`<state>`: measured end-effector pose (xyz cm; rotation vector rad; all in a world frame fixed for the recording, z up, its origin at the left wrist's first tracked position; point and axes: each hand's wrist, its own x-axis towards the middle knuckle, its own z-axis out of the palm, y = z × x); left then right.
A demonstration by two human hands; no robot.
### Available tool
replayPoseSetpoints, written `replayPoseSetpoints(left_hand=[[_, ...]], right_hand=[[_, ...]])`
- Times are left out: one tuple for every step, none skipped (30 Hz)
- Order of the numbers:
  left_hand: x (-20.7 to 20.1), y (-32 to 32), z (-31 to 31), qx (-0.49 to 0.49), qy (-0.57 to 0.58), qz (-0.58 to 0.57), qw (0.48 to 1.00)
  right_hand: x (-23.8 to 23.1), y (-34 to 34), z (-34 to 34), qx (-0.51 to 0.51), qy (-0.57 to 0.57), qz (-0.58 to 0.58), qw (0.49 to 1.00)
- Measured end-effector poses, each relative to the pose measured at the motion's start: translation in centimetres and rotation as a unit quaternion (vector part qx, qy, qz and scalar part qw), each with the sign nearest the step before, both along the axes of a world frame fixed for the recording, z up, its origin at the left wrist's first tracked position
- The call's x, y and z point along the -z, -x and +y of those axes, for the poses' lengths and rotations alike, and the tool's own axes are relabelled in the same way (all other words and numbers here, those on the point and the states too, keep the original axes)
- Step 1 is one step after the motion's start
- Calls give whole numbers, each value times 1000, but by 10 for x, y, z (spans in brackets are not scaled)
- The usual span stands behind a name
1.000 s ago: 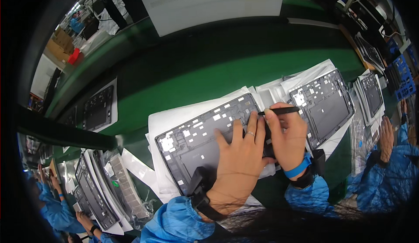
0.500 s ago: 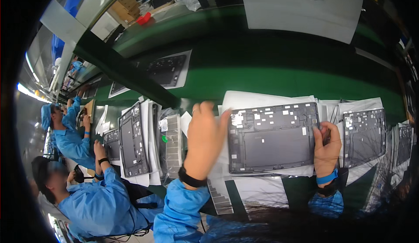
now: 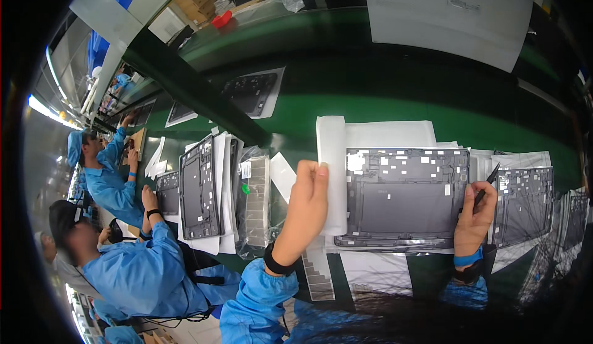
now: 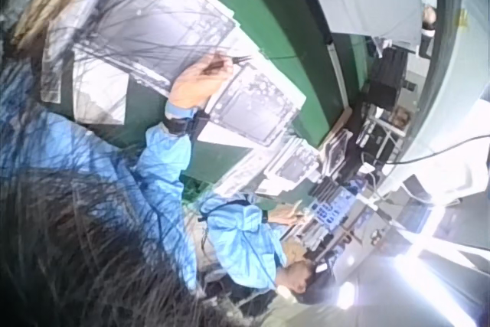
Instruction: The recorder is assembling electronic panels on a production line, using a stylus and manual manipulation.
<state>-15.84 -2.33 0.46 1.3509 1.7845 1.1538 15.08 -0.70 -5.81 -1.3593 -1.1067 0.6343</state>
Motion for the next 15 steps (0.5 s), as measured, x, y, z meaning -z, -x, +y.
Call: replayPoseSetpoints(left_hand=[[9,5,6,1,-21,-26,999],[9,8,9,4,-23,-28,999],[9,12,9,-14,-29,-54,998],[9,15,9,-33,-36,-80,996],[9,17,9,-53,-43,-105,992],[6,18,9,-55,-47,-104,992],[2,20,9,-58,-15,-216,974],[-2,22,8,-60,16,-326,943],[11,32,0,-32,24,-338,940],[8,27,-2,-39,16,-335,941],[-1,12,-2,-9,48,-357,933],[-13,-4,-2,24,80,-379,922],[-27,-19,0,76,86,-354,928],[-40,-31,4,126,93,-324,933],[-49,-37,16,181,106,-320,924]], right_hand=[[1,-1,1,3,-1,-1,1000],[2,-2,2,0,-23,10,1000],[4,-4,1,-6,-42,21,999],[2,-5,-1,-4,-42,20,999],[-2,-6,-5,4,-63,19,998],[-6,-5,-7,9,-87,20,996],[-8,-5,-9,1,-109,68,992],[-12,-7,-12,-3,-113,71,991],[-17,-7,-14,12,-83,86,993],[-19,-9,-13,30,-53,96,994],[-17,-10,-11,45,-48,76,995],[-18,-11,-10,37,-54,81,995],[-19,-16,-11,53,-58,56,995],[-16,-22,-12,68,-60,35,995],[-10,-33,-11,83,-57,53,994]])
